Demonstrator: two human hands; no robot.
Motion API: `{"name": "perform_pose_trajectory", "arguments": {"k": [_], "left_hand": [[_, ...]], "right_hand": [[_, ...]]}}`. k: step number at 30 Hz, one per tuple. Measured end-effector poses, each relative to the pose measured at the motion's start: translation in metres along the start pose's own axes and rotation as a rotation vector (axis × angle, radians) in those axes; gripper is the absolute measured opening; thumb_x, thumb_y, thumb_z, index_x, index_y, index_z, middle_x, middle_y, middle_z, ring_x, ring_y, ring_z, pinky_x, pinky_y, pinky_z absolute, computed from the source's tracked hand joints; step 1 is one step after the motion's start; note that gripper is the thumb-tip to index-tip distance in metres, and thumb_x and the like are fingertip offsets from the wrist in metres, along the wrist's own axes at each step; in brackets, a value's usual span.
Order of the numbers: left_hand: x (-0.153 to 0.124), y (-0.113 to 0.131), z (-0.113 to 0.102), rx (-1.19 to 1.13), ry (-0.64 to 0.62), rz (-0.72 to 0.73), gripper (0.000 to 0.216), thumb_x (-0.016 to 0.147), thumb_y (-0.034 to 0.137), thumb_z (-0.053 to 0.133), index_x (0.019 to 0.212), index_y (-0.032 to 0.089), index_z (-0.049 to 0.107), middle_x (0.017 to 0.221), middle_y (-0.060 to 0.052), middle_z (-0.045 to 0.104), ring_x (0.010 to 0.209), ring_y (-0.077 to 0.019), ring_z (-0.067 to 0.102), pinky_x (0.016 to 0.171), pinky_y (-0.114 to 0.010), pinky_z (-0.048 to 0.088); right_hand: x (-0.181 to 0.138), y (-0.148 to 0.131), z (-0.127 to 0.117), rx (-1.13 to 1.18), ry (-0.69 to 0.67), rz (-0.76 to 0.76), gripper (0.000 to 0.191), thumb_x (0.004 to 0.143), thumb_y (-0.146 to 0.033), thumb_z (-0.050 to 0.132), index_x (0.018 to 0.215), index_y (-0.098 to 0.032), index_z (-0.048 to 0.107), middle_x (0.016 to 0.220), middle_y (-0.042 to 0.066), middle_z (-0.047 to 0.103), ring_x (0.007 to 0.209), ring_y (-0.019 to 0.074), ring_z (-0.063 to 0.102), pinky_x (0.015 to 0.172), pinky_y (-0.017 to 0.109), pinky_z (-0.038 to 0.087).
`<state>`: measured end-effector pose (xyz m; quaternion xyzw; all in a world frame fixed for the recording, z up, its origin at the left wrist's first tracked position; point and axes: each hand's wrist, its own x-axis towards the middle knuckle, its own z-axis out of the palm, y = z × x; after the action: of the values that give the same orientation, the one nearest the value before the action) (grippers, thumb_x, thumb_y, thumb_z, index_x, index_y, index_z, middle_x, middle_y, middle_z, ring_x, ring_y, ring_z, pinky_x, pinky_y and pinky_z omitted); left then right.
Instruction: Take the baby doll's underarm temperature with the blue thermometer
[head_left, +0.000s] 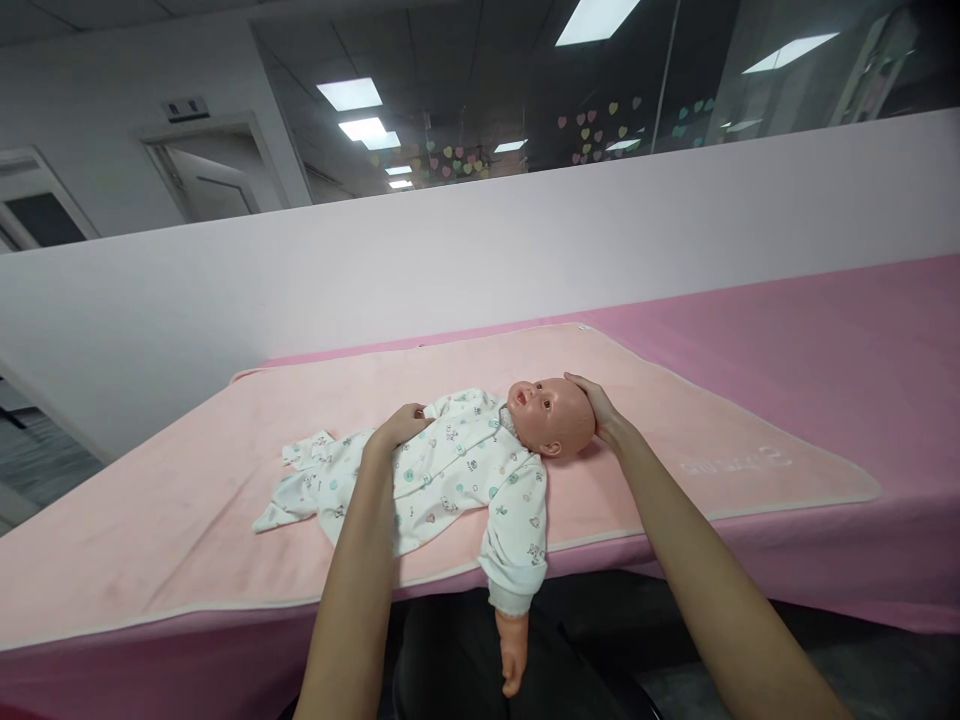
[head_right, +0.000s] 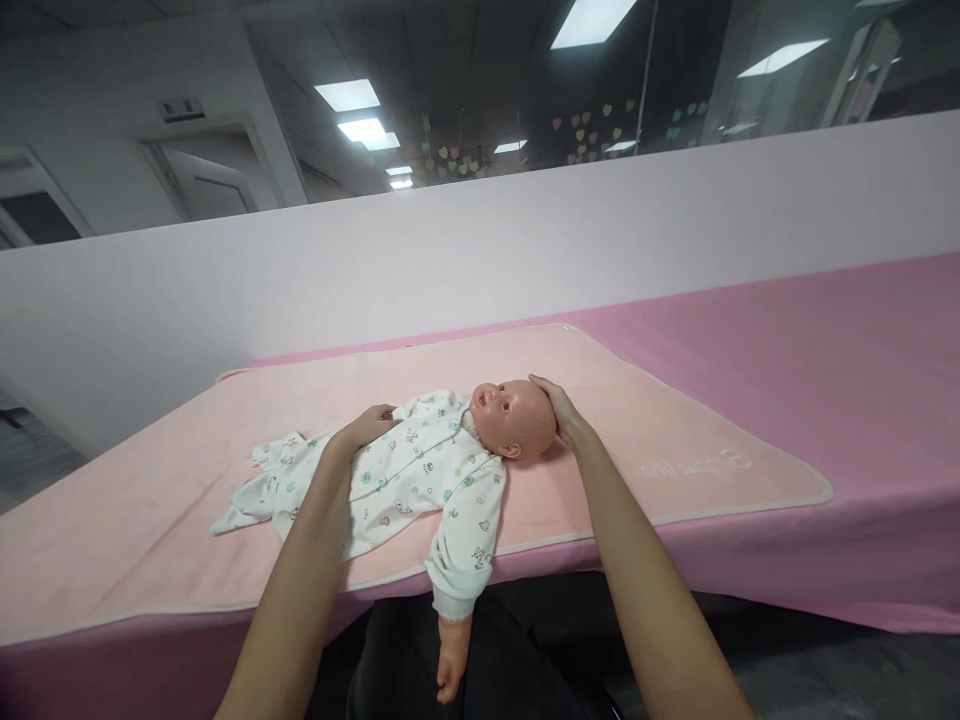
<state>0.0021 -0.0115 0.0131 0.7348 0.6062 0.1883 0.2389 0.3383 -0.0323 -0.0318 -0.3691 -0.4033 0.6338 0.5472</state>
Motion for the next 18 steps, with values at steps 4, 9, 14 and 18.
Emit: {"name": "perform_pose_trajectory", "arguments": {"k": [4, 9, 14, 18], "left_hand": [[0.001, -0.001, 0.0, 0.025, -0.001, -0.025, 0.034, 0.06, 0.042, 0.056, 0.081, 0.015, 0.059, 0.075, -0.003, 0.06, 0.07, -0.019, 0.056, 0.056, -0.025, 0.041], [0.0, 0.001, -0.001, 0.039, 0.013, -0.046, 0.04, 0.061, 0.044, 0.054, 0.089, 0.016, 0.058, 0.092, -0.007, 0.063, 0.084, -0.0228, 0.059, 0.064, -0.025, 0.044], [-0.001, 0.003, -0.002, 0.02, 0.018, -0.047, 0.04, 0.06, 0.044, 0.055, 0.088, 0.016, 0.058, 0.094, -0.007, 0.064, 0.087, -0.0232, 0.059, 0.067, -0.026, 0.045], [-0.001, 0.002, -0.001, -0.014, 0.008, -0.045, 0.04, 0.061, 0.043, 0.056, 0.09, 0.015, 0.057, 0.092, -0.006, 0.064, 0.082, -0.0216, 0.06, 0.065, -0.025, 0.046]], "right_hand": [[0.003, 0.001, -0.002, 0.007, 0.02, -0.003, 0.033, 0.075, -0.047, 0.052, 0.081, -0.018, 0.066, 0.076, 0.006, 0.071, 0.078, 0.026, 0.065, 0.066, 0.034, 0.051], [0.013, -0.003, -0.012, 0.128, 0.243, -0.161, 0.023, 0.074, -0.037, 0.055, 0.079, -0.017, 0.065, 0.082, 0.006, 0.07, 0.082, 0.0218, 0.064, 0.072, 0.03, 0.051], [0.014, -0.01, -0.02, 0.232, 0.339, -0.287, 0.027, 0.08, -0.037, 0.043, 0.083, -0.02, 0.063, 0.097, 0.005, 0.068, 0.091, 0.0184, 0.062, 0.079, 0.03, 0.05], [0.004, -0.009, -0.005, 0.108, 0.12, -0.136, 0.029, 0.077, -0.041, 0.049, 0.086, -0.019, 0.065, 0.09, 0.007, 0.069, 0.089, 0.0232, 0.063, 0.079, 0.034, 0.05]]}}
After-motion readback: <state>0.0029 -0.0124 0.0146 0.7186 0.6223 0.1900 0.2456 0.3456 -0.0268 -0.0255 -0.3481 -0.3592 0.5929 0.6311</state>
